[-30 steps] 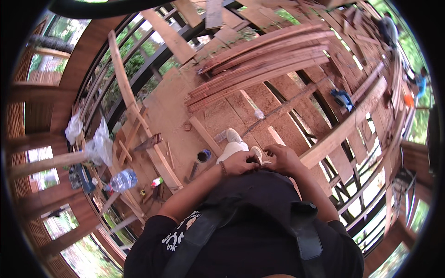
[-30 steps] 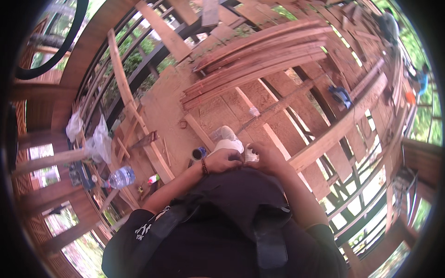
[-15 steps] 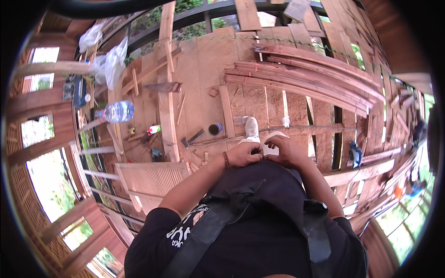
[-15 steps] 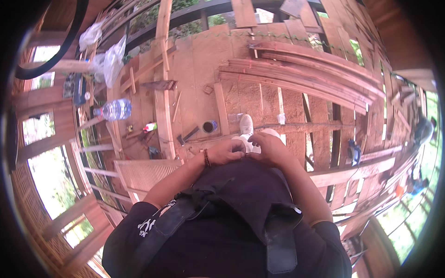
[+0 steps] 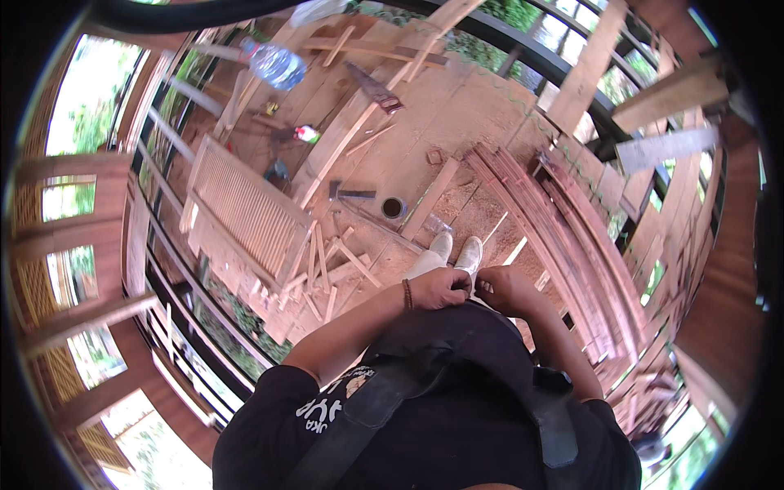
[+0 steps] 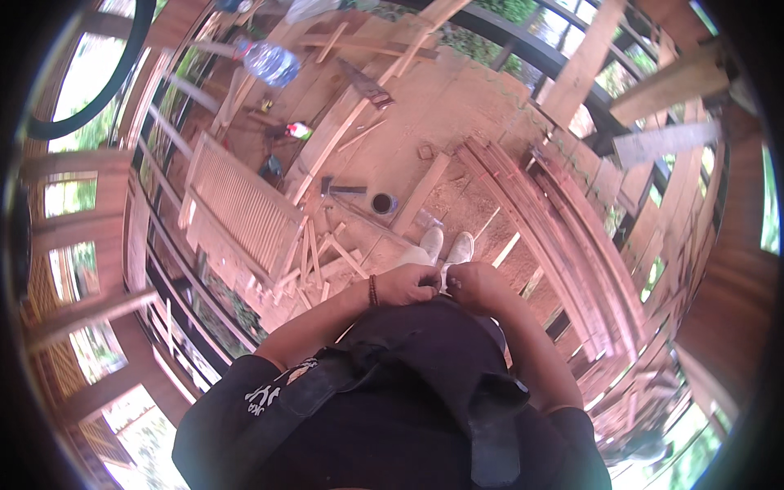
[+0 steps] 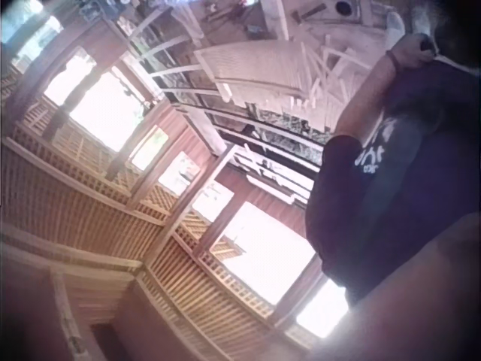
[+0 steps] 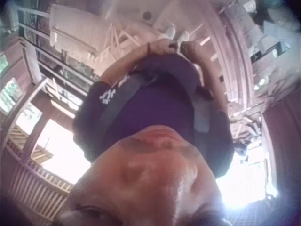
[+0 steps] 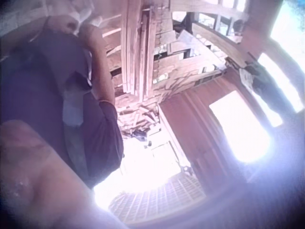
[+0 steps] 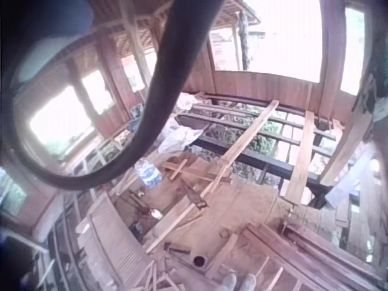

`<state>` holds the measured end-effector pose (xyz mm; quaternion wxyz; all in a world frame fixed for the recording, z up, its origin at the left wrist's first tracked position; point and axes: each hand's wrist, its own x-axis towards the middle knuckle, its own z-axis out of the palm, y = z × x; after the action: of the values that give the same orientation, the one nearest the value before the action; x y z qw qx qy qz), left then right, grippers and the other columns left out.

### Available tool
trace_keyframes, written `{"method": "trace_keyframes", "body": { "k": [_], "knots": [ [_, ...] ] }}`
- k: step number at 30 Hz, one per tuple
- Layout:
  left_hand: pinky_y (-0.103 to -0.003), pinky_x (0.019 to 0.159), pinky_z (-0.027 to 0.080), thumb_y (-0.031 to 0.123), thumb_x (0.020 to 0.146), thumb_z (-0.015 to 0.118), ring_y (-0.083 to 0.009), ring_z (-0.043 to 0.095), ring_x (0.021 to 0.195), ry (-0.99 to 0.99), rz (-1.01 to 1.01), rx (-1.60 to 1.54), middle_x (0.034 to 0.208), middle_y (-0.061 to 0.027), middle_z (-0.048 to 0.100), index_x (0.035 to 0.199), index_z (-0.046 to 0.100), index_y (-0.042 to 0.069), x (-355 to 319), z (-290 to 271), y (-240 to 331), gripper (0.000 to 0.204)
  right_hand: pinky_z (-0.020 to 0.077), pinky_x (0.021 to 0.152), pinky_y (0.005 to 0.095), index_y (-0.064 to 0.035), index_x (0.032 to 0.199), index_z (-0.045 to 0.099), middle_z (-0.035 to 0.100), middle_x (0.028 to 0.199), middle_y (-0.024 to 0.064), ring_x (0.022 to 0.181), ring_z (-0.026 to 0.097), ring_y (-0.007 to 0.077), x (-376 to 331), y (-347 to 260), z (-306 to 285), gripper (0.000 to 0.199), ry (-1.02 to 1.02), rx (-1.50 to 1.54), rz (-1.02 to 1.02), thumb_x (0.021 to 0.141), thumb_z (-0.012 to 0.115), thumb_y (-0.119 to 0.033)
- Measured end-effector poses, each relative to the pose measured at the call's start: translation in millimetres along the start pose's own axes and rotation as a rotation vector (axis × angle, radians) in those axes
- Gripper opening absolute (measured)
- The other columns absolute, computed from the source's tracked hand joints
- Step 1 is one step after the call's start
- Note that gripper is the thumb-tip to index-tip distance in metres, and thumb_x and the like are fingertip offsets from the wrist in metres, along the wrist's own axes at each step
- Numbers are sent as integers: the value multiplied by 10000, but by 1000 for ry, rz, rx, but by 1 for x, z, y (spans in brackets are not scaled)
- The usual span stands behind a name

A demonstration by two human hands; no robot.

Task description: The person assembles a wooden slatted structure by applying glue to small wooden pieces and inserting them into a frame. They use a hammer to secure the pieces and a brush to apply a finish from a can. The person moves around the structure to access different sections.

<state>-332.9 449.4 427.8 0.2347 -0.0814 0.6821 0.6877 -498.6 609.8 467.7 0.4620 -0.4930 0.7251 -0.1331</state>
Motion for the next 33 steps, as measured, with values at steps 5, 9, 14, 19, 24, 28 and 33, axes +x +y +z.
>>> {"method": "trace_keyframes", "body": {
  "k": [5,9,14,19,24,28,33],
  "knots": [
    [-292,726,514,170,948,608,-110,618,785,316,1,-203,861,-49,664,1012,641,10,-33,-1,-12,176,542,835,466,-43,992,730,730,952,202,925,694,399,28,-7,-10,224,-102,62,-123,898,672,-238],
    [-282,701,521,194,963,636,-102,635,766,578,-58,-256,844,-38,673,1007,646,13,-78,-6,-33,187,524,840,501,-36,981,721,722,955,208,924,686,412,78,-36,-15,233,-207,-141,-241,928,616,-237],
    [-307,672,541,205,946,682,-129,667,722,971,-184,-295,813,-64,698,997,655,12,-136,12,-84,202,506,831,535,-24,953,683,700,930,229,926,663,441,159,-81,-5,261,-214,-329,-341,947,553,-250],
    [-310,674,553,174,925,704,-144,678,716,1233,-355,-450,832,-83,720,990,660,2,-195,14,-132,189,504,815,531,-30,966,667,693,923,216,912,657,438,225,-148,14,213,-180,-239,-523,925,592,-224],
    [-318,707,561,171,926,692,-178,703,768,1371,-381,-580,879,-119,729,1049,666,-28,-217,-7,-170,236,505,809,524,-45,989,668,700,938,204,919,659,430,285,-164,22,206,-332,-259,-489,908,614,-227],
    [-295,641,552,169,942,671,-158,687,694,1398,-414,-756,816,-118,719,1073,682,-33,-204,-39,-194,241,532,828,469,-37,1047,721,729,947,191,921,691,387,347,-155,22,254,-483,-340,-433,912,670,-246],
    [-295,593,547,119,944,614,-150,668,630,1609,-439,-887,760,-108,698,1069,693,-48,-144,-78,-218,223,516,836,496,-60,1001,709,712,926,208,916,680,407,477,-113,21,281,-759,-494,-446,926,613,-313]
  ]
}}
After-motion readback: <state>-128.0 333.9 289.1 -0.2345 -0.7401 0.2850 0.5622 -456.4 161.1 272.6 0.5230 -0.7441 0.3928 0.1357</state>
